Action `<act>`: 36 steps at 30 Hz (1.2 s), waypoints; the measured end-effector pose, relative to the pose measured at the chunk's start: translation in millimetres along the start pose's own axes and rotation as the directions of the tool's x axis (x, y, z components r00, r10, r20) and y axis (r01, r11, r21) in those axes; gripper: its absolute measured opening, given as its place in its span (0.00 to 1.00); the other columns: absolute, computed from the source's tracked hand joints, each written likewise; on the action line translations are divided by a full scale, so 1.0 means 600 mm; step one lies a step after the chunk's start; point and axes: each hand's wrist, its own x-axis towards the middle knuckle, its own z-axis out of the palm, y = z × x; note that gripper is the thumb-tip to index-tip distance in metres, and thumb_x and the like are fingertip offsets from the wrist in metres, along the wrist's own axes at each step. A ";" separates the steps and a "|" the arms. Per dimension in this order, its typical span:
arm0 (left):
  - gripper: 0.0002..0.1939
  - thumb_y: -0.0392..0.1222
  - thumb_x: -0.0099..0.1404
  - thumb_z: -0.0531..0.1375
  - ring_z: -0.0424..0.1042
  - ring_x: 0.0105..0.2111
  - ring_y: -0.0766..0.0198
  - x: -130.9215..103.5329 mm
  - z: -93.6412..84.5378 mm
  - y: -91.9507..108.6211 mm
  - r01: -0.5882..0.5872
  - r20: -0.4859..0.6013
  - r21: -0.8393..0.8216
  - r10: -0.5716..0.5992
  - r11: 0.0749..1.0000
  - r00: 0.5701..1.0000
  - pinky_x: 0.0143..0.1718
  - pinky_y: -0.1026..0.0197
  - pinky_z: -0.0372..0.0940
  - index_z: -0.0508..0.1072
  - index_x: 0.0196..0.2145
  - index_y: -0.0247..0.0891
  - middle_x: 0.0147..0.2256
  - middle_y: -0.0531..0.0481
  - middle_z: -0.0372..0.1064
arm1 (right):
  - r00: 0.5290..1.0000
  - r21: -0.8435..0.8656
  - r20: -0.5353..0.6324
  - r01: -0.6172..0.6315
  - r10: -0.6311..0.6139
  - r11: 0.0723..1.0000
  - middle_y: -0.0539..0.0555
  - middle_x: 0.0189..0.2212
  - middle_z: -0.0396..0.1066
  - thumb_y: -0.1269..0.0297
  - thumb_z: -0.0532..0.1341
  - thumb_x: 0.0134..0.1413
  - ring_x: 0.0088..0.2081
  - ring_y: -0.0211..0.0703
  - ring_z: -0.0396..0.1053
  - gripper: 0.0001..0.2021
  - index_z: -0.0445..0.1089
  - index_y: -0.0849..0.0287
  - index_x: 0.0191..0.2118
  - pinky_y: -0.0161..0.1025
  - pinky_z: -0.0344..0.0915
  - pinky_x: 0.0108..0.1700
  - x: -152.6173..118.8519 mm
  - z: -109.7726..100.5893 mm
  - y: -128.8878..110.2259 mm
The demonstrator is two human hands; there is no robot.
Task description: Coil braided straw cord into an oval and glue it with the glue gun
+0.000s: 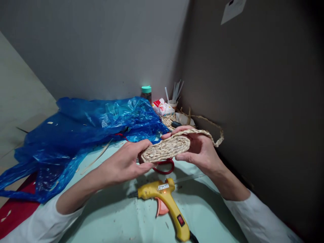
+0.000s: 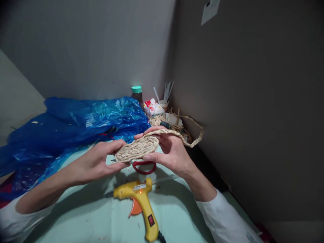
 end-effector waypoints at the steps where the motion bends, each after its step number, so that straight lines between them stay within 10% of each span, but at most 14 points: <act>1: 0.05 0.41 0.62 0.59 0.68 0.26 0.67 0.001 -0.004 -0.007 0.016 0.050 -0.068 -0.012 0.998 0.999 0.26 0.67 0.57 0.69 0.31 0.37 0.27 0.54 0.70 | 1.000 -0.004 -0.009 0.012 -0.012 1.000 0.55 0.50 0.74 0.71 0.73 0.51 0.51 0.48 0.74 0.20 0.68 0.56 0.48 0.41 0.74 0.51 0.000 -0.003 -0.002; 5: 0.13 0.42 0.68 0.56 0.72 0.23 0.66 0.004 -0.028 -0.040 0.103 0.148 -0.287 -0.062 0.952 0.987 0.28 0.67 0.63 0.74 0.28 0.36 0.23 0.51 0.74 | 0.998 -0.031 -0.041 0.050 -0.051 0.998 0.54 0.51 0.73 0.70 0.71 0.54 0.52 0.48 0.73 0.19 0.67 0.55 0.50 0.42 0.73 0.54 -0.001 -0.015 -0.013; 12: 0.18 0.52 0.71 0.56 0.76 0.43 0.58 -0.008 -0.039 -0.010 0.068 -0.373 -0.281 -0.174 0.957 0.911 0.46 0.62 0.67 0.80 0.38 0.39 0.40 0.47 0.80 | 0.999 -0.145 0.052 0.006 0.002 0.989 0.55 0.53 0.72 0.69 0.73 0.53 0.54 0.51 0.71 0.20 0.70 0.55 0.50 0.46 0.71 0.55 -0.003 -0.002 0.001; 21: 0.24 0.45 0.60 0.70 0.73 0.40 0.65 -0.011 -0.008 0.010 0.114 0.009 -0.725 -0.156 0.679 0.988 0.41 0.65 0.68 0.68 0.50 0.43 0.39 0.53 0.73 | 0.992 -0.298 0.121 0.052 -0.016 0.953 0.50 0.61 0.63 0.64 0.76 0.50 0.67 0.51 0.53 0.23 0.74 0.47 0.53 0.48 0.49 0.71 -0.008 0.021 0.036; 36: 0.13 0.42 0.61 0.70 0.67 0.29 0.73 -0.010 -0.002 0.017 0.113 -0.015 -0.773 -0.196 0.624 0.980 0.30 0.71 0.62 0.70 0.39 0.38 0.30 0.57 0.70 | 0.988 -0.005 0.109 -0.114 0.114 0.993 0.52 0.61 0.63 0.64 0.73 0.56 0.61 0.52 0.63 0.27 0.68 0.45 0.60 0.46 0.65 0.62 -0.019 0.033 0.022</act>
